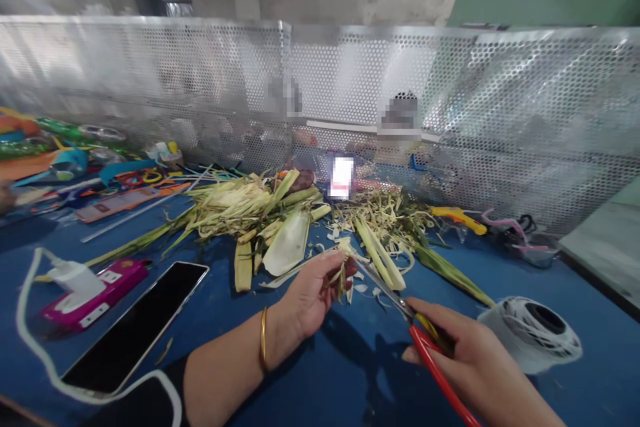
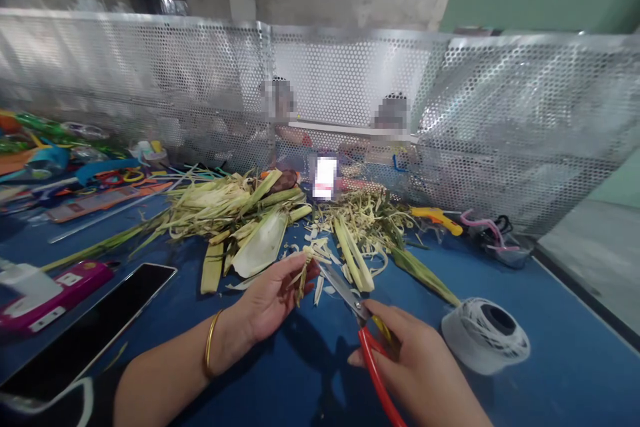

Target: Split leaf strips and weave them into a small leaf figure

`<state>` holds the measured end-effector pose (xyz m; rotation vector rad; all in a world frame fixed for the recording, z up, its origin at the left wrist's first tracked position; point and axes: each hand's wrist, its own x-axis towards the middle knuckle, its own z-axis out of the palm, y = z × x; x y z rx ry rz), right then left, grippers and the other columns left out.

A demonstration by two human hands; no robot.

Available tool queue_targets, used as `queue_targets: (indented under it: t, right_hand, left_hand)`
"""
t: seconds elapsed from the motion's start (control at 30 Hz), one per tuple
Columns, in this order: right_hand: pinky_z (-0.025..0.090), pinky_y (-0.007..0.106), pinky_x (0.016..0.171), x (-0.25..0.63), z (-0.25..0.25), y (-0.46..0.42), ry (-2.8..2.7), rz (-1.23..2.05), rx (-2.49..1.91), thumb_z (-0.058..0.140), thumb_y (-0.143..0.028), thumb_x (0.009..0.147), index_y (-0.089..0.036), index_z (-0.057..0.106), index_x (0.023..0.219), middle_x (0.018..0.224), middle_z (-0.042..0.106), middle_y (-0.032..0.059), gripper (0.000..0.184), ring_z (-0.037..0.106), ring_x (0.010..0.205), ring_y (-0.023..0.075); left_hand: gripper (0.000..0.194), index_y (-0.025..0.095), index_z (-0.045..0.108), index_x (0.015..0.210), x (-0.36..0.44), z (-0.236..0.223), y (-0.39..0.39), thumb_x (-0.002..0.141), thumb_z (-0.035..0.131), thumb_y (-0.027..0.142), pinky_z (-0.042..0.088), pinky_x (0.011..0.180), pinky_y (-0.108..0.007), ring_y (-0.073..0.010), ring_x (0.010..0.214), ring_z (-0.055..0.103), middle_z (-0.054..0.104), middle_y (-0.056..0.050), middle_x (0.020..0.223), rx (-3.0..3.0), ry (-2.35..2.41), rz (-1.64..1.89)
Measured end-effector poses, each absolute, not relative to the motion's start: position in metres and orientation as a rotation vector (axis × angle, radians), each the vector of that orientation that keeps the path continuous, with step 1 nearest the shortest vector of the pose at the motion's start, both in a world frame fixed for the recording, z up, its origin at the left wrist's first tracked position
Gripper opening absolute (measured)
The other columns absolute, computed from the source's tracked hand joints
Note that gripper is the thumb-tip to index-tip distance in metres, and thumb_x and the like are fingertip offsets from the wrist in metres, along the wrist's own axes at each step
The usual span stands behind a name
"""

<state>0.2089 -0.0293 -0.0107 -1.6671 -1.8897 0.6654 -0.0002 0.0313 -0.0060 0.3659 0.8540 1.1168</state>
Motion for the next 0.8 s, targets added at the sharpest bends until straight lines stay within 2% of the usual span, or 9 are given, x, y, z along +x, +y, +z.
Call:
queue_targets:
  t: [0.43,0.8]
  right_hand:
    - [0.055,0.024,0.069,0.2117,-0.0126,-0.0286,-1.933,0.609,-1.567,0.069,-0.048,0.07,-0.023,0.073,0.109,0.095,0.075,0.0062,0.047,0.069,0.081,0.0237]
    - [0.054,0.021,0.063,0.2108,-0.0136,-0.0277,-1.944,0.563,-1.552,0.069,-0.045,0.07,-0.021,0.074,0.107,0.091,0.076,0.0043,0.044,0.07,0.077,0.0222]
  left_hand:
    - [0.006,0.011,0.069,0.081,-0.0004,-0.0084,0.0323,0.076,0.069,0.014,0.051,0.062,-0.021,-0.0121,0.068,0.065,0.071,-0.006,0.077,0.342,0.839,1.098]
    - [0.005,0.011,0.069,0.078,-0.0001,-0.0056,0.0322,0.079,0.068,0.016,0.05,0.057,-0.019,-0.0111,0.067,0.065,0.07,-0.006,0.075,0.348,0.828,1.068]
